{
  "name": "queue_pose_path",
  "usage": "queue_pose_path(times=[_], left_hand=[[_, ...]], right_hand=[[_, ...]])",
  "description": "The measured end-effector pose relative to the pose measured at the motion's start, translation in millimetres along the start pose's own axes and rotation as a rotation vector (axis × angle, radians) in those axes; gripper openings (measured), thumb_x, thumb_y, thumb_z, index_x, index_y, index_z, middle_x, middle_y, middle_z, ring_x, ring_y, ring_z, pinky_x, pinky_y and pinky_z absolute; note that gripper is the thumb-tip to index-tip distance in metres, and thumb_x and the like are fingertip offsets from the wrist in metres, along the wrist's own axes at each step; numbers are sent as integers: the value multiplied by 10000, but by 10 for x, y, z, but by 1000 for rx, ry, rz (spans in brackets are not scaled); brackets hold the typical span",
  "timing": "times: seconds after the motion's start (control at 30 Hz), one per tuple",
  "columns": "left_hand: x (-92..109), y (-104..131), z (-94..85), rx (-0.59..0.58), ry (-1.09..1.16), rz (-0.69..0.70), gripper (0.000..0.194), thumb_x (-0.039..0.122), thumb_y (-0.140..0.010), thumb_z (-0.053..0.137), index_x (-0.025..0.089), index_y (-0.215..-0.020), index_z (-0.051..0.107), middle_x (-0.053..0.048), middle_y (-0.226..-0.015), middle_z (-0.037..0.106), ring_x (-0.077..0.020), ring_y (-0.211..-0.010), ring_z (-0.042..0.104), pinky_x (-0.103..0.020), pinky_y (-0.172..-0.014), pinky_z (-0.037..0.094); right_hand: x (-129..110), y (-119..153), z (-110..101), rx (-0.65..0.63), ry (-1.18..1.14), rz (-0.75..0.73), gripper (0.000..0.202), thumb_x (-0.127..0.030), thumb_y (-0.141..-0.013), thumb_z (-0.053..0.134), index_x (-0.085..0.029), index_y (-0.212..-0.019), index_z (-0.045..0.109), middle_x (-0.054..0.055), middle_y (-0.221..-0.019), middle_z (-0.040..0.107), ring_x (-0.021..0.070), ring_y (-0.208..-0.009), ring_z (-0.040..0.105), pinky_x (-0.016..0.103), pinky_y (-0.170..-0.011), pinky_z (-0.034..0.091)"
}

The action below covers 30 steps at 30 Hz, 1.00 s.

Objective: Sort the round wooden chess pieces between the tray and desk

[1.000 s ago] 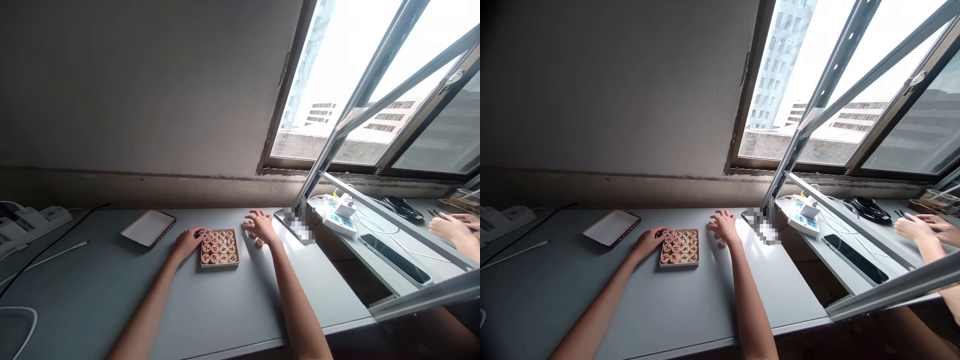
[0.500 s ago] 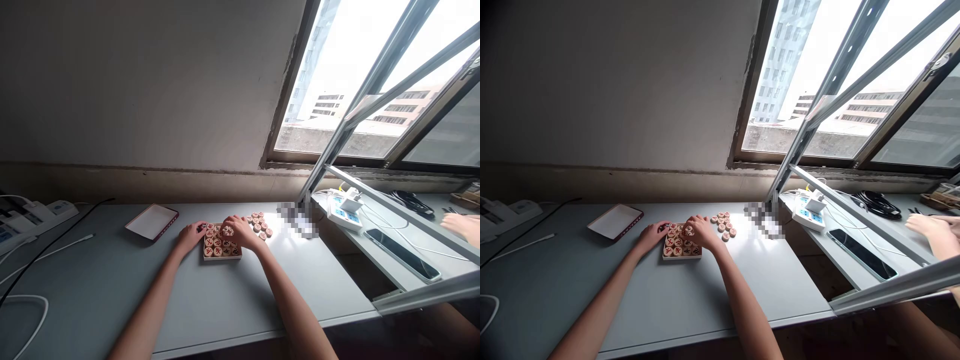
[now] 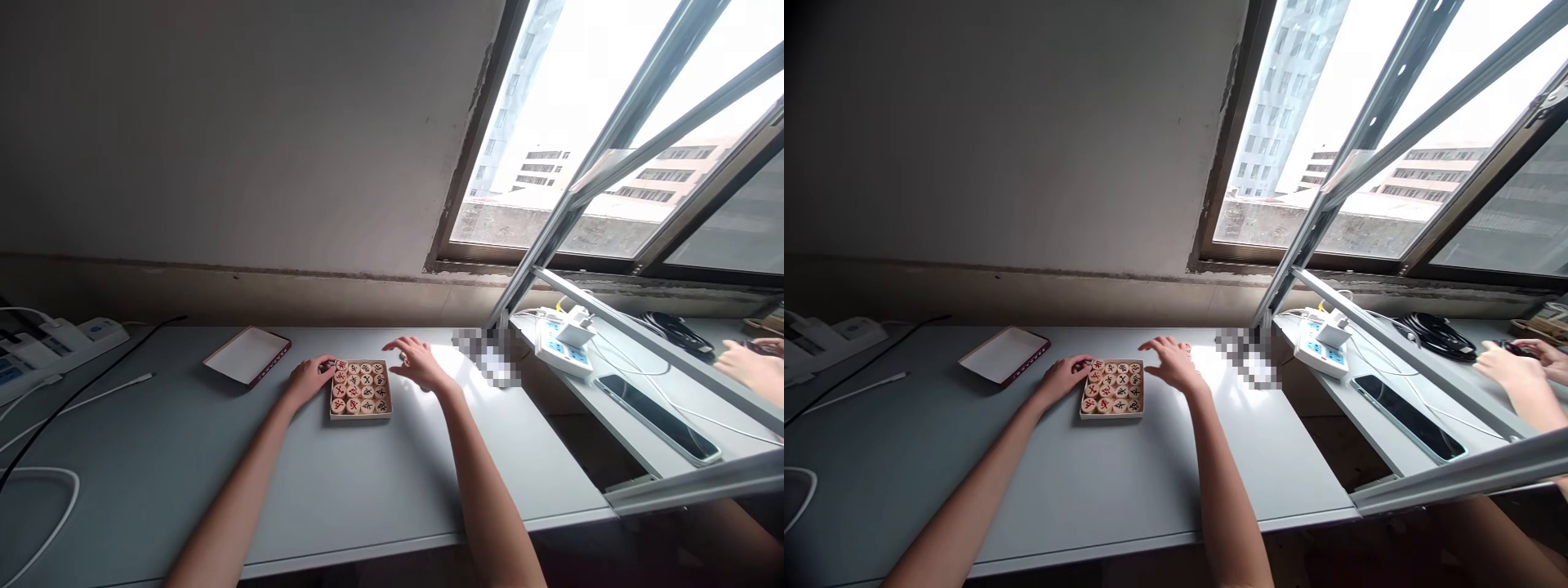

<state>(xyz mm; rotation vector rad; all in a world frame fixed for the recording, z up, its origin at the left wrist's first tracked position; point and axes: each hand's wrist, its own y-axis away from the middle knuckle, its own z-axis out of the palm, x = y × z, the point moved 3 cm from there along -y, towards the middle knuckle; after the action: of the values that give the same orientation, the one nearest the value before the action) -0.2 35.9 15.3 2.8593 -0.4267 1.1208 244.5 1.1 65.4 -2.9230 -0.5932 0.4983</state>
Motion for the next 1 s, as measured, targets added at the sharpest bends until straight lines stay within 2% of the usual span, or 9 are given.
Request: queue_pose_path(times=[0.1,0.17,0.27,0.37,0.47,0.6,0.8,0.9,1.0], left_hand=[[-9,1,3,8,-7,-1,330,366,-797,468,212,-1021,655,-45,-933,698,-205,-855,617,-262,-726,421],[-17,3,7,13,-6,1,331,363,-801,469,205,-1026,653,-49,-934,699,-206,-857,619,-261,-722,420],[-15,6,9,18,-12,4,327,351,-801,473,201,-1028,653,-48,-928,700,-202,-846,620,-253,-698,413],[5,11,1,11,-26,-10,326,353,-797,479,202,-1028,653,-44,-906,700,-197,-806,618,-246,-643,400],[27,16,-9,0,-34,-25,329,359,-806,465,214,-1033,653,-37,-915,697,-192,-779,613,-244,-605,383],[37,18,-16,-9,-46,-35,331,357,-808,462,222,-1040,656,-34,-909,699,-189,-766,612,-245,-603,378],[50,24,-28,-5,-59,-36,333,353,-803,457,226,-1036,659,-34,-899,702,-191,-770,611,-242,-591,373],[52,23,-28,0,-70,-37,337,354,-798,458,233,-1039,660,-30,-907,700,-189,-771,608,-242,-592,373],[47,20,-22,-6,-72,-41,345,360,-797,454,227,-1040,660,-34,-894,700,-193,-780,609,-246,-603,384]], right_hand=[[-301,-34,31,-66,0,-181,288,-295,-805,637,-336,-1086,587,-10,-1103,596,185,-1023,500,318,-818,341],[-322,-24,0,-34,63,-177,282,-257,-809,634,-327,-1080,602,-2,-1093,608,188,-1010,510,325,-814,332],[-62,34,-82,71,181,-4,285,-221,-809,624,-278,-1088,617,41,-1098,617,224,-1016,505,351,-810,312],[274,104,-81,46,241,142,239,-208,-786,634,-255,-1019,655,59,-1049,635,237,-970,515,349,-772,297],[439,131,-35,41,229,185,160,-243,-800,609,-252,-944,676,61,-1008,636,227,-935,511,342,-757,283],[446,118,-6,60,135,180,147,-351,-790,617,-285,-904,681,45,-1016,610,219,-937,486,330,-749,274],[435,124,31,-22,17,190,208,-423,-732,657,-296,-897,670,28,-1027,594,222,-962,477,346,-806,276],[439,110,80,-28,18,172,164,-405,-740,650,-279,-842,669,27,-1003,601,225,-971,476,349,-809,284],[463,91,72,28,82,222,137,-337,-777,620,-259,-878,668,43,-985,605,227,-958,487,348,-789,308]])
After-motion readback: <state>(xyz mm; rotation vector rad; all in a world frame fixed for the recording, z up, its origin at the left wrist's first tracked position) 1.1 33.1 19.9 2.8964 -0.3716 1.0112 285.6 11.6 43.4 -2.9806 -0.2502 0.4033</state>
